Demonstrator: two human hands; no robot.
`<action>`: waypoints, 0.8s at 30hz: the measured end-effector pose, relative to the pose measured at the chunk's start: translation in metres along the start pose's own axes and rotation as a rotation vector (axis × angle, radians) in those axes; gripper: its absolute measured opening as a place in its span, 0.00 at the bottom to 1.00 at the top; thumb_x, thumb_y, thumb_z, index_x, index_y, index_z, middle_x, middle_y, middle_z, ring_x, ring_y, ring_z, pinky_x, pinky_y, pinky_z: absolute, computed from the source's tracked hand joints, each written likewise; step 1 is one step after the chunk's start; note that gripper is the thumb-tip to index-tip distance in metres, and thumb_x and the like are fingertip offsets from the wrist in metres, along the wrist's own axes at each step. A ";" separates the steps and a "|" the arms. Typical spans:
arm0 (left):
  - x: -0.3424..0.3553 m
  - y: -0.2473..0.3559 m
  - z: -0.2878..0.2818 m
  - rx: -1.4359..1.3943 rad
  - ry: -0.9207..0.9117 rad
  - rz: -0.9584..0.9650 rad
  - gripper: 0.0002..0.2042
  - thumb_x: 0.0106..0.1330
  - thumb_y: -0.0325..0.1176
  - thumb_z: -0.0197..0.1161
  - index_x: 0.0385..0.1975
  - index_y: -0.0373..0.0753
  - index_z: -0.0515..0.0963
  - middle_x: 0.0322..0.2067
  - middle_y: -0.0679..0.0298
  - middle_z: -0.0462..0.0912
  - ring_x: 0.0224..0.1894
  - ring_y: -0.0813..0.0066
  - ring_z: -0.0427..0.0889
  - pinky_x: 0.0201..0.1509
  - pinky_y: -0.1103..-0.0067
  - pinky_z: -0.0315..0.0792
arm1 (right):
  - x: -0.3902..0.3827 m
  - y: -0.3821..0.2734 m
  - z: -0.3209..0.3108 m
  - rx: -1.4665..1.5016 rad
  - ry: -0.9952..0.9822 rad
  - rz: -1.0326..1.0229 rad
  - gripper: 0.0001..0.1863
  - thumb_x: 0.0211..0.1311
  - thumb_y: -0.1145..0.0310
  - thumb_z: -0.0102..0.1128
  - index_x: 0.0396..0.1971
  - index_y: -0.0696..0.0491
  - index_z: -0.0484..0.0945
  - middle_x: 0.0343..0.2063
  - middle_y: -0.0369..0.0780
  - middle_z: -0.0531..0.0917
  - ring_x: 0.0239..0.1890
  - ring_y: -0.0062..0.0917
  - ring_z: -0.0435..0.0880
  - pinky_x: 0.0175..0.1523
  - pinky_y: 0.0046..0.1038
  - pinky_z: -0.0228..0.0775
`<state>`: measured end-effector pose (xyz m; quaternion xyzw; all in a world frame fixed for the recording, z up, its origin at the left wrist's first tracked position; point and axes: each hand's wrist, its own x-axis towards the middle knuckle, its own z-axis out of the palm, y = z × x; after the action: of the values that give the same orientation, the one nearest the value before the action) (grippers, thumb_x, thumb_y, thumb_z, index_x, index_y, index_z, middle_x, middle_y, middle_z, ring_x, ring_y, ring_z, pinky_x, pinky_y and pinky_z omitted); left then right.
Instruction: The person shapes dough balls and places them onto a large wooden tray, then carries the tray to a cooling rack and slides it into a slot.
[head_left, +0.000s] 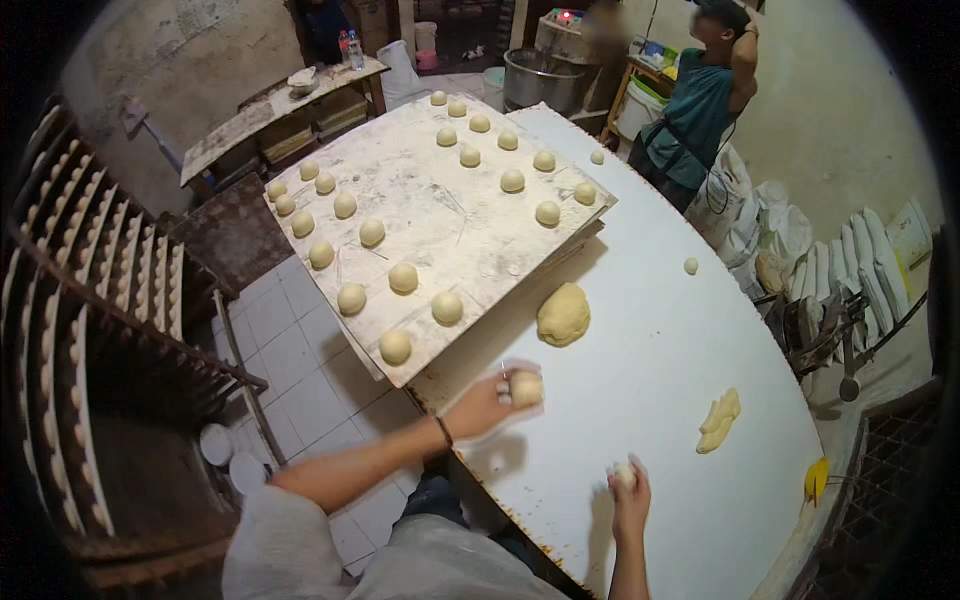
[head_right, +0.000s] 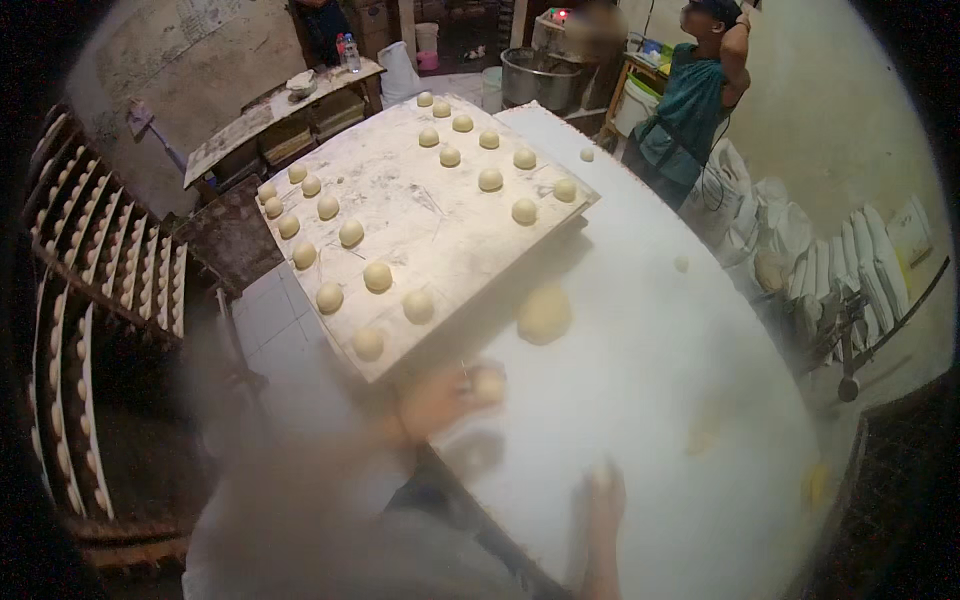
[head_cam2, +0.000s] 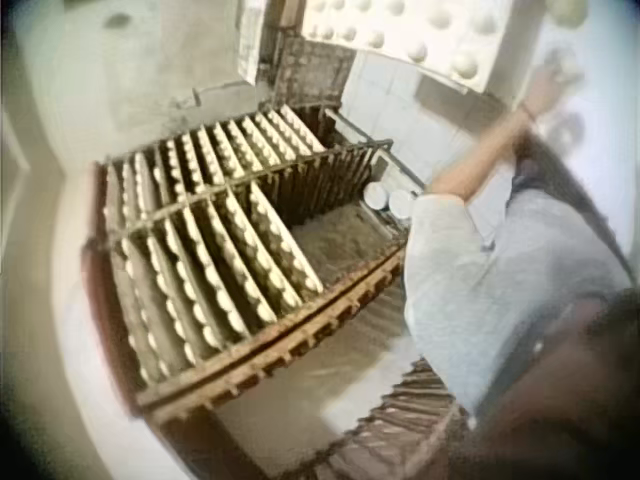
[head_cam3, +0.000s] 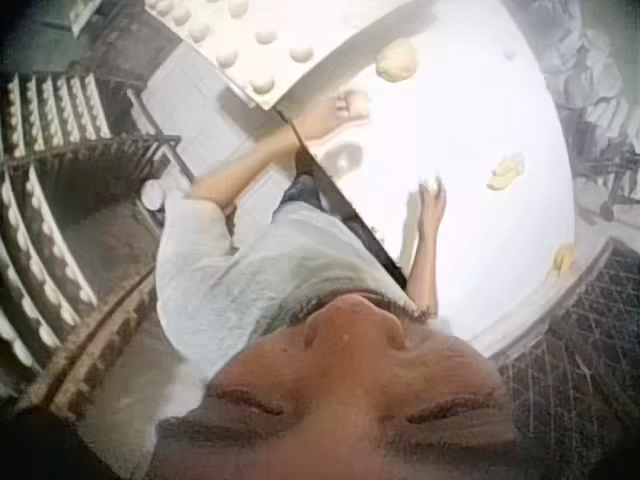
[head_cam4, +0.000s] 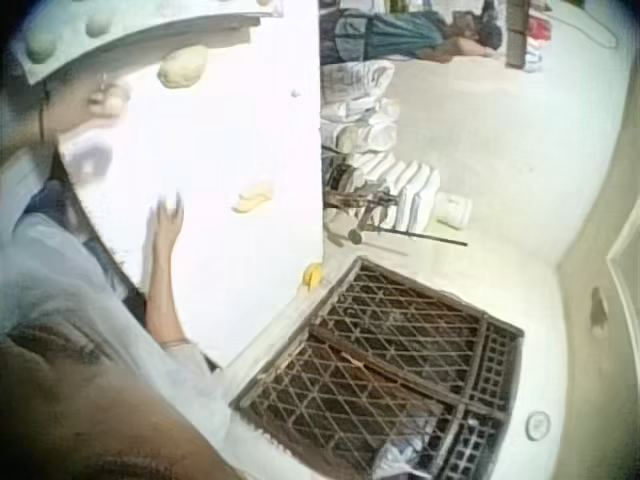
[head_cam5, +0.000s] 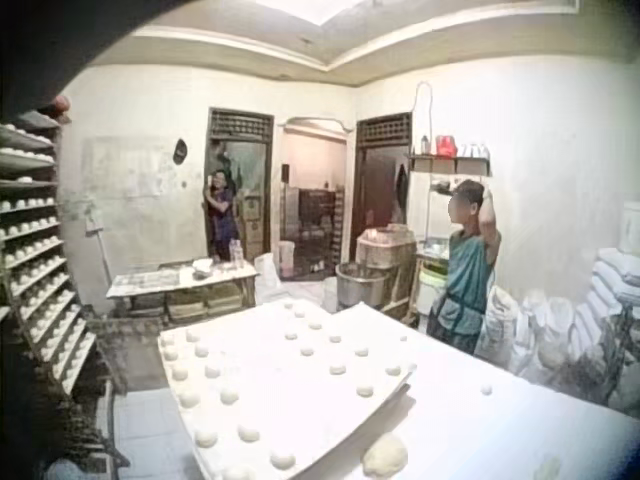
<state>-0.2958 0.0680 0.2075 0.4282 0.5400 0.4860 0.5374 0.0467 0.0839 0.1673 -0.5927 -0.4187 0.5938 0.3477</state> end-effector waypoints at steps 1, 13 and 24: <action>0.031 0.022 -0.044 0.260 0.104 0.182 0.22 0.65 0.36 0.72 0.57 0.37 0.76 0.50 0.56 0.82 0.51 0.71 0.82 0.58 0.75 0.75 | 0.033 -0.022 0.042 -0.159 -0.070 -0.115 0.26 0.64 0.74 0.62 0.62 0.61 0.70 0.49 0.42 0.80 0.51 0.26 0.81 0.58 0.27 0.74; 0.187 0.022 -0.274 1.007 0.129 0.253 0.41 0.52 0.50 0.76 0.66 0.38 0.68 0.60 0.45 0.69 0.61 0.44 0.69 0.68 0.61 0.66 | 0.189 -0.141 0.339 -0.711 -0.163 -0.918 0.27 0.59 0.57 0.70 0.54 0.56 0.78 0.50 0.47 0.79 0.56 0.44 0.76 0.61 0.39 0.70; 0.004 0.079 -0.097 0.055 -0.049 -0.024 0.09 0.71 0.24 0.57 0.48 0.31 0.79 0.44 0.61 0.83 0.51 0.73 0.79 0.60 0.77 0.70 | 0.121 0.203 -0.120 -0.824 0.892 -0.191 0.28 0.61 0.63 0.71 0.58 0.60 0.73 0.51 0.48 0.74 0.51 0.34 0.76 0.57 0.33 0.72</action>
<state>-0.3976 0.0780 0.2802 0.4480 0.5451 0.4539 0.5441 0.1767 0.1215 -0.0603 -0.8296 -0.4791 0.0443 0.2834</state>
